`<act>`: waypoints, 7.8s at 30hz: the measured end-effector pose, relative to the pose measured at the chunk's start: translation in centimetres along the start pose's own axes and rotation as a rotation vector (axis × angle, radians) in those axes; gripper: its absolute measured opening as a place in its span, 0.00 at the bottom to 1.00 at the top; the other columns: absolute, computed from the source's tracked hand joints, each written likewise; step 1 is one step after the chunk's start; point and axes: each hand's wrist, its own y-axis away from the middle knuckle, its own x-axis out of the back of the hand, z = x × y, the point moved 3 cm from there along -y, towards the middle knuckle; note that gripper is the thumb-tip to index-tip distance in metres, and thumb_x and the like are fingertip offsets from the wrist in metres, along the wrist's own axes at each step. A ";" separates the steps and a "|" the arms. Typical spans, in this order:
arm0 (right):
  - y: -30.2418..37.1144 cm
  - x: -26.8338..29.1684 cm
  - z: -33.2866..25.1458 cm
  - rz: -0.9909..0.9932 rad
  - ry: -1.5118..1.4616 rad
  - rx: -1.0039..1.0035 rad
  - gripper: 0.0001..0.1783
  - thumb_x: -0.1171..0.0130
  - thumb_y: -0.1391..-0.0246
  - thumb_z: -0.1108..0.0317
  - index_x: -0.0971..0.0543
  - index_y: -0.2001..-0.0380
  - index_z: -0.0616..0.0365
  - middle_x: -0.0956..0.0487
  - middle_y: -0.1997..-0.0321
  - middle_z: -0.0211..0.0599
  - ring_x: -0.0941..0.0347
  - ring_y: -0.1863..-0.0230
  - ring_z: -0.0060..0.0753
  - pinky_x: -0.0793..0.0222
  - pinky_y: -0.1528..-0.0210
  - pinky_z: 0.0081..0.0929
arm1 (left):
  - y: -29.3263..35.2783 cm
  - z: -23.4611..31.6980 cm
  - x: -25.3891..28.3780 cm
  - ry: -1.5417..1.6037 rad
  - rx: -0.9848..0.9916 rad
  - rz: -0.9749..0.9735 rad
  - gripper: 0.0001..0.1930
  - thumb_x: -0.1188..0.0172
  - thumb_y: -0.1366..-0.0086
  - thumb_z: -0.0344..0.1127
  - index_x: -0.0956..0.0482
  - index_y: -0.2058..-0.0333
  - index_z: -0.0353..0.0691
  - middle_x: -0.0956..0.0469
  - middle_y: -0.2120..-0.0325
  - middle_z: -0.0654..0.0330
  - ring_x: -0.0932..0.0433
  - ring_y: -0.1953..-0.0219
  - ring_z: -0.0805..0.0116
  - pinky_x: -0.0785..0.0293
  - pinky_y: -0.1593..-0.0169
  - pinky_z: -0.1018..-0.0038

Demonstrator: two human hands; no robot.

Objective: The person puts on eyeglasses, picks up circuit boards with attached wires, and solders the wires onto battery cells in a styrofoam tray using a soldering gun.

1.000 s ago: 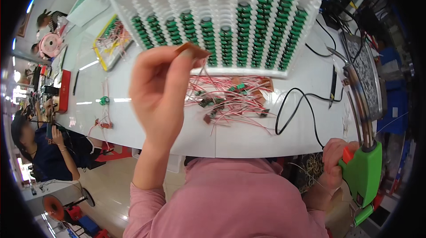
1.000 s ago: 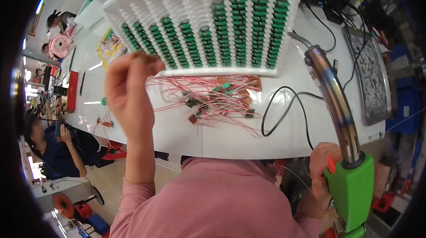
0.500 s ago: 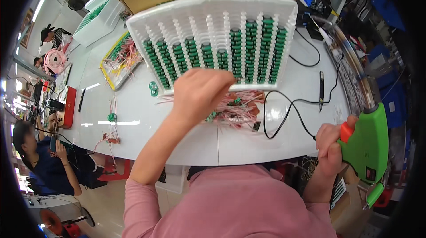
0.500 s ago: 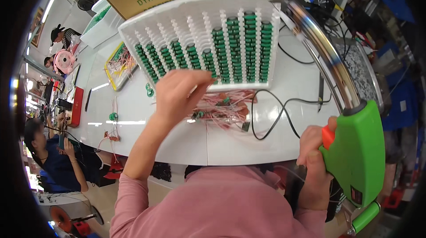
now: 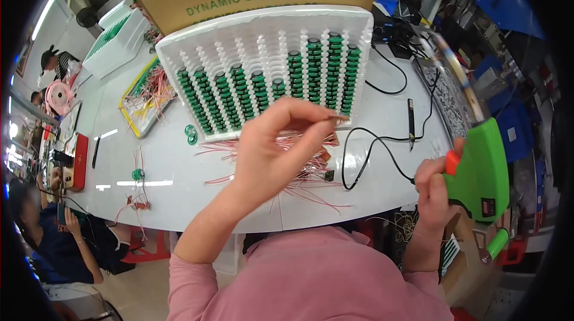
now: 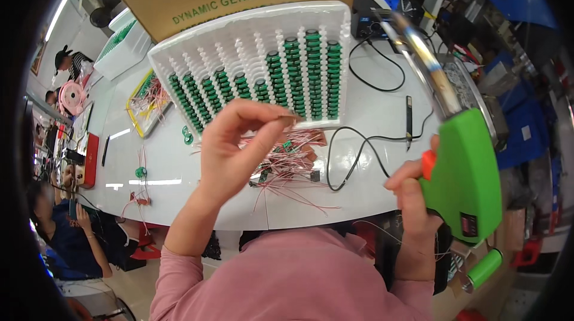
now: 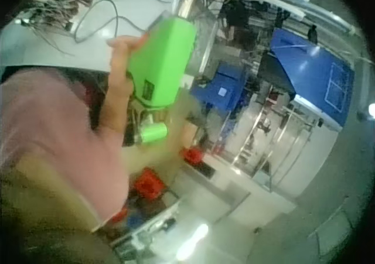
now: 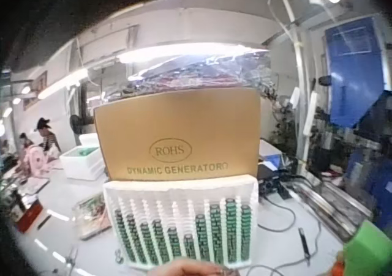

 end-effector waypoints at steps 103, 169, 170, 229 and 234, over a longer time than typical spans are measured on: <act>-17.7 -3.8 17.0 -0.540 0.350 0.213 0.22 0.36 0.64 0.55 0.28 0.71 0.62 0.26 0.76 0.36 0.31 0.79 0.24 0.36 0.78 0.18 | -16.9 -14.8 6.4 0.548 0.585 0.245 0.09 0.44 0.43 0.36 0.24 0.67 0.36 0.25 0.75 0.64 0.30 0.74 0.78 0.34 0.68 0.81; -15.1 -7.5 16.6 -0.504 0.583 0.216 0.07 0.42 0.58 0.73 0.30 0.81 0.58 0.33 0.83 0.32 0.37 0.81 0.29 0.43 0.80 0.20 | -13.9 -15.0 8.2 0.517 0.594 0.257 0.11 0.44 0.44 0.36 0.23 0.68 0.32 0.26 0.77 0.62 0.31 0.74 0.78 0.36 0.69 0.82; -14.8 -6.3 17.7 -0.460 0.467 -0.045 0.06 0.42 0.60 0.73 0.30 0.81 0.58 0.32 0.83 0.32 0.36 0.82 0.29 0.43 0.80 0.20 | -13.8 -15.0 8.3 0.519 0.586 0.253 0.11 0.45 0.44 0.35 0.23 0.68 0.32 0.26 0.77 0.62 0.30 0.74 0.78 0.35 0.69 0.82; -13.4 -7.1 18.5 -0.568 0.359 -0.113 0.11 0.51 0.50 0.74 0.36 0.84 0.59 0.39 0.83 0.25 0.43 0.80 0.15 0.41 0.73 0.16 | -12.6 -15.0 8.6 0.558 0.575 0.267 0.11 0.46 0.43 0.33 0.24 0.67 0.30 0.25 0.75 0.61 0.29 0.72 0.78 0.33 0.71 0.81; -13.2 -6.9 18.6 -0.521 0.320 -0.146 0.10 0.52 0.49 0.73 0.35 0.82 0.60 0.38 0.82 0.27 0.39 0.78 0.17 0.35 0.65 0.16 | -12.5 -15.0 8.6 0.573 0.589 0.262 0.11 0.46 0.43 0.33 0.24 0.68 0.30 0.25 0.75 0.61 0.29 0.72 0.78 0.33 0.71 0.81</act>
